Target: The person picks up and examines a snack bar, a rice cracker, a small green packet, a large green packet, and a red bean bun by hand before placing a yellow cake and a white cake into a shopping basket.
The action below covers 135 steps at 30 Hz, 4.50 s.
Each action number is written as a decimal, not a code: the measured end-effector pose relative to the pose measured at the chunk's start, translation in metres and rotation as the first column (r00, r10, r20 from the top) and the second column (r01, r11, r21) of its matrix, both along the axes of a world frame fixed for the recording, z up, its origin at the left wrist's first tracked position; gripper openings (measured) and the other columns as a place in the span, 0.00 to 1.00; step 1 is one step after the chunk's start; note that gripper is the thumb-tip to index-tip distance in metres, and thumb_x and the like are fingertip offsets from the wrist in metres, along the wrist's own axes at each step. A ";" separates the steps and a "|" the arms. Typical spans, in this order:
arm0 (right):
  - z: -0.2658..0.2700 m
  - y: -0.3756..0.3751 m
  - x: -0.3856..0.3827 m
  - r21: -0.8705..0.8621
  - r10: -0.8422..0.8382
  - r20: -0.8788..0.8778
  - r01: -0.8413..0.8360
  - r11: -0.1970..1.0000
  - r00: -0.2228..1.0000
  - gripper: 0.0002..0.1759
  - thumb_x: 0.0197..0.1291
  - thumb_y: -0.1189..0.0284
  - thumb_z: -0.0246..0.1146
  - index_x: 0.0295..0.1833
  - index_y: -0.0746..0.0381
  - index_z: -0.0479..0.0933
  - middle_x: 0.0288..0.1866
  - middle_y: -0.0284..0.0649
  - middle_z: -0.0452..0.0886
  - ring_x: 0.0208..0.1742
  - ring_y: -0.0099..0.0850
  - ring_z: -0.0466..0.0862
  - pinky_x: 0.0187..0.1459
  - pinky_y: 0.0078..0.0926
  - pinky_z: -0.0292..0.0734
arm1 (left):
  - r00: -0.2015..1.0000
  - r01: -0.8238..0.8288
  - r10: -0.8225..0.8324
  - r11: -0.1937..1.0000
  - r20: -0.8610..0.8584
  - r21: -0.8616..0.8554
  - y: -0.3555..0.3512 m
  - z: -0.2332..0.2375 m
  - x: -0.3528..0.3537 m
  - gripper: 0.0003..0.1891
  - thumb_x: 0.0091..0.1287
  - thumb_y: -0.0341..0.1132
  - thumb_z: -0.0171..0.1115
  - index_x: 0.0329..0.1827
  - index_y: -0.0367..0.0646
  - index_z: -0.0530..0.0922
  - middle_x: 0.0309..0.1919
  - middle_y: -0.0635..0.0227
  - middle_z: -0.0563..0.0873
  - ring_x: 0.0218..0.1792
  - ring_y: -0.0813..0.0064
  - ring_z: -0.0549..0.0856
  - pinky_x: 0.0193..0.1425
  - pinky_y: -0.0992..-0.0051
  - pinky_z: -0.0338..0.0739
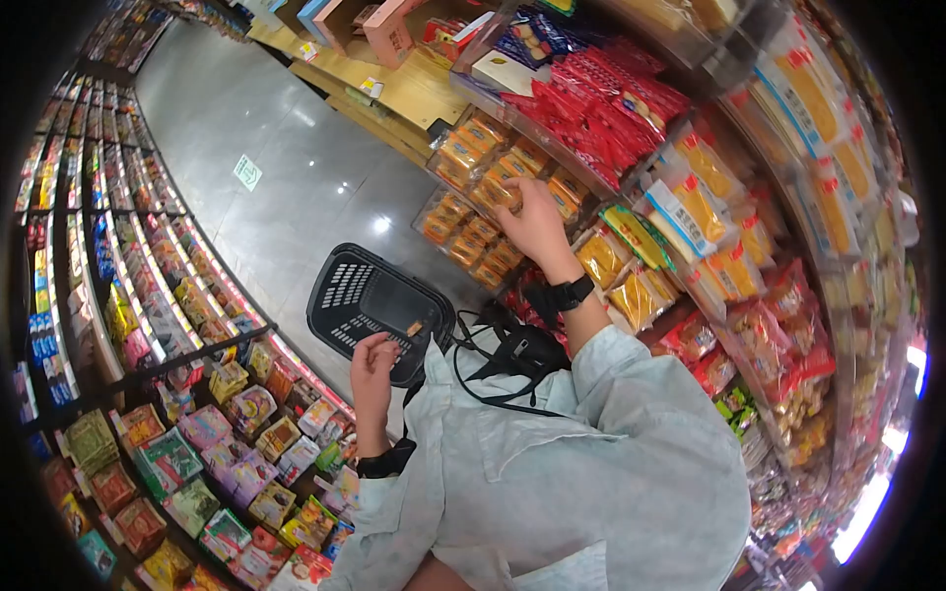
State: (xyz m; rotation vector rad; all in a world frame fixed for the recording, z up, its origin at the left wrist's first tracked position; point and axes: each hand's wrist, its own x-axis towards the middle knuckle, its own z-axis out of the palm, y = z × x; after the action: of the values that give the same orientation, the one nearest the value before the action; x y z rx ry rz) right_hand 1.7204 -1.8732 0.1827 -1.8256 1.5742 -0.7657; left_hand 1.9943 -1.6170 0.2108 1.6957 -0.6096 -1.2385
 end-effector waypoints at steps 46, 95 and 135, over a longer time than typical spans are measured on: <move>0.105 0.318 0.165 0.404 0.451 0.111 -0.455 0.793 0.886 0.16 0.68 0.72 0.71 0.59 0.64 0.82 0.56 0.42 0.88 0.58 0.36 0.88 0.60 0.34 0.83 | 0.954 -0.113 0.119 0.993 -0.277 0.035 0.169 -0.055 0.179 0.24 0.81 0.38 0.62 0.75 0.41 0.68 0.56 0.58 0.88 0.49 0.74 0.89 0.53 0.76 0.82; -0.046 0.195 -0.260 -0.046 -0.313 -0.302 0.314 0.948 0.901 0.36 0.49 0.77 0.73 0.68 0.60 0.78 0.59 0.51 0.79 0.61 0.54 0.81 0.63 0.50 0.79 | 0.799 0.589 -0.574 0.807 0.180 -0.037 -0.011 0.002 -0.227 0.13 0.78 0.33 0.65 0.61 0.38 0.82 0.44 0.70 0.89 0.45 0.83 0.85 0.54 0.77 0.80; 0.067 0.288 0.212 0.230 0.410 0.246 -0.464 0.856 0.878 0.31 0.68 0.73 0.70 0.76 0.54 0.73 0.85 0.51 0.65 0.86 0.39 0.66 0.79 0.44 0.69 | 0.994 -0.011 0.032 0.979 0.104 -0.203 0.169 -0.038 0.173 0.38 0.74 0.27 0.66 0.84 0.36 0.57 0.78 0.43 0.70 0.80 0.55 0.70 0.85 0.59 0.61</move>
State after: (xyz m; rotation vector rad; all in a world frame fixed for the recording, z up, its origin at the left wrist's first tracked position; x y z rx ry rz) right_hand 1.9329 -1.5853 0.2493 -1.7458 1.0233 -0.4541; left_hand 2.1673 -1.4484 0.1730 1.5999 -0.7536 -1.0382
